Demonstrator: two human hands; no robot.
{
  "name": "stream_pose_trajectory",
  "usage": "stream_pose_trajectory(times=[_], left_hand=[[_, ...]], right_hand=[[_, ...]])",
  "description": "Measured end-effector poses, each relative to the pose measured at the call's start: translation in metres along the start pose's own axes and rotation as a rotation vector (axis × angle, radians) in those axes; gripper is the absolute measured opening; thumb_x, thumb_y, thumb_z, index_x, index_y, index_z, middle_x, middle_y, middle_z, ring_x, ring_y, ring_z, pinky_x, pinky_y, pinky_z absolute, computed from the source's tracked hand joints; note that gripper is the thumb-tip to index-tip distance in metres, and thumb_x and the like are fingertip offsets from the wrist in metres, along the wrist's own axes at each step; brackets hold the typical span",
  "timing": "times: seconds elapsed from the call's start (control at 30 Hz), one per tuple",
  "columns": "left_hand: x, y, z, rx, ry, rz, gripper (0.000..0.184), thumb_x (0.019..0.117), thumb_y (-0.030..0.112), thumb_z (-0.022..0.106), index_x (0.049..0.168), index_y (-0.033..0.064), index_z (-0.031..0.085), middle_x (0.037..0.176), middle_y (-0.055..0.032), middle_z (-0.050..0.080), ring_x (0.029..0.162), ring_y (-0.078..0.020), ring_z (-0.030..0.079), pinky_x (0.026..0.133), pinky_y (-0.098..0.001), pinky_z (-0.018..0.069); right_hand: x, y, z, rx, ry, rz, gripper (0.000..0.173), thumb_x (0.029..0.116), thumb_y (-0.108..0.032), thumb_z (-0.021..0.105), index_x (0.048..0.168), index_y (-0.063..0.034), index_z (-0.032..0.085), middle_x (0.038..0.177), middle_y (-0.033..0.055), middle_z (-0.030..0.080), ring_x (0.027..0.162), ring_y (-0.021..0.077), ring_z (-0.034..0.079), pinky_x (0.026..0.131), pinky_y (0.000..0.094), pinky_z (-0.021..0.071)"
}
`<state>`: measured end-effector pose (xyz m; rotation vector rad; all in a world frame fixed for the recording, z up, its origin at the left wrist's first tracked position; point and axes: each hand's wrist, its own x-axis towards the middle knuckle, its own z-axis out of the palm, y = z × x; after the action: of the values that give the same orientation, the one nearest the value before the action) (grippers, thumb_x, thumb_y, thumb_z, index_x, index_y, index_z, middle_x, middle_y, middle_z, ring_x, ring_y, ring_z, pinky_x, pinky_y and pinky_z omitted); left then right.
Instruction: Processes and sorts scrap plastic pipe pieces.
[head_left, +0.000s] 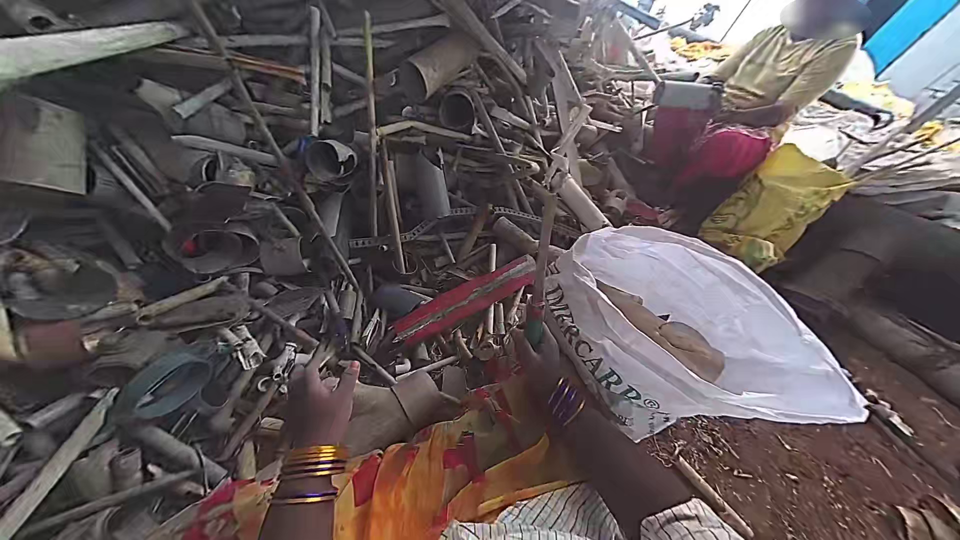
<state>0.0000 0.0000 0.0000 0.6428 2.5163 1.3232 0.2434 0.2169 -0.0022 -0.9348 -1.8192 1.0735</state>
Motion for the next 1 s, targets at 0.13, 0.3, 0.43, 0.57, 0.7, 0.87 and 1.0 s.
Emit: stream_pose_trajectory(times=[0.13,0.3,0.43,0.57,0.7,0.87,1.0], left_hand=[[0.008,-0.025,0.011,0.185,-0.172,-0.204,0.067,0.1005,0.038,0.066,0.148,-0.0053,0.047,0.156,-0.0349,0.036,0.148,-0.0499,0.03,0.121,-0.0641,0.0203],[0.033,-0.04,0.03,0.479,-0.531,-0.285,0.072,0.1016,0.047,0.06,0.154,-0.0004,0.042,0.158,-0.0288,0.038,0.15,-0.0437,0.031,0.122,-0.0653,0.0169],[0.043,-0.033,0.041,0.522,-0.691,-0.302,0.072,0.1029,0.048,0.057,0.156,0.0031,0.038,0.156,-0.0254,0.042,0.149,-0.0397,0.036,0.122,-0.0654,0.0148],[0.051,-0.025,0.051,0.538,-0.786,-0.296,0.074,0.1032,0.052,0.055,0.158,0.0057,0.036,0.157,-0.0207,0.044,0.148,-0.0348,0.039,0.124,-0.0628,0.0097],[0.054,-0.03,0.06,0.524,-0.888,-0.307,0.073,0.1041,0.052,0.053,0.159,0.0067,0.035,0.155,-0.0204,0.046,0.147,-0.0346,0.04,0.125,-0.0628,0.0094],[0.053,-0.039,0.067,0.575,-1.009,-0.296,0.075,0.1044,0.054,0.05,0.161,0.0077,0.031,0.156,-0.0199,0.046,0.148,-0.0345,0.04,0.124,-0.066,0.0032],[0.053,-0.045,0.07,0.575,-1.036,-0.304,0.075,0.1042,0.054,0.05,0.16,0.0074,0.032,0.157,-0.0199,0.045,0.148,-0.0345,0.039,0.123,-0.0667,0.0016]], right_hand=[[0.062,-0.013,0.057,0.086,-0.164,0.151,0.026,0.1025,-0.021,0.061,0.111,0.0032,0.056,0.067,0.0008,0.053,0.054,0.0076,0.051,0.056,0.027,0.0477],[0.097,-0.002,0.128,-0.028,-0.341,0.428,0.035,0.1115,-0.027,0.045,0.116,0.0058,0.057,0.071,0.005,0.053,0.055,0.0103,0.049,0.057,0.0267,0.0461],[0.089,0.051,0.166,-0.355,-0.468,0.527,0.042,0.1042,-0.015,0.056,0.138,0.0065,0.043,0.109,0.0222,0.061,0.091,0.0276,0.064,0.084,0.0431,0.0521],[0.088,0.07,0.188,-0.787,-0.805,0.368,0.045,0.1026,-0.02,0.056,0.139,0.0046,0.049,0.131,0.0264,0.062,0.124,0.0366,0.061,0.105,0.0524,0.0463],[0.083,0.072,0.216,-1.033,-1.11,0.176,0.044,0.1042,-0.023,0.051,0.143,-0.0027,0.05,0.134,0.025,0.062,0.127,0.0405,0.059,0.102,0.0601,0.0467],[0.084,0.079,0.265,-1.062,-1.203,-0.039,0.044,0.1077,-0.019,0.045,0.15,-0.0062,0.044,0.144,0.0237,0.055,0.124,0.0422,0.061,0.099,0.0598,0.0491],[0.099,0.094,0.295,-1.106,-1.363,-0.125,0.057,0.103,-0.013,0.051,0.158,-0.0129,0.036,0.138,0.0254,0.06,0.123,0.0447,0.061,0.099,0.0635,0.0482]])
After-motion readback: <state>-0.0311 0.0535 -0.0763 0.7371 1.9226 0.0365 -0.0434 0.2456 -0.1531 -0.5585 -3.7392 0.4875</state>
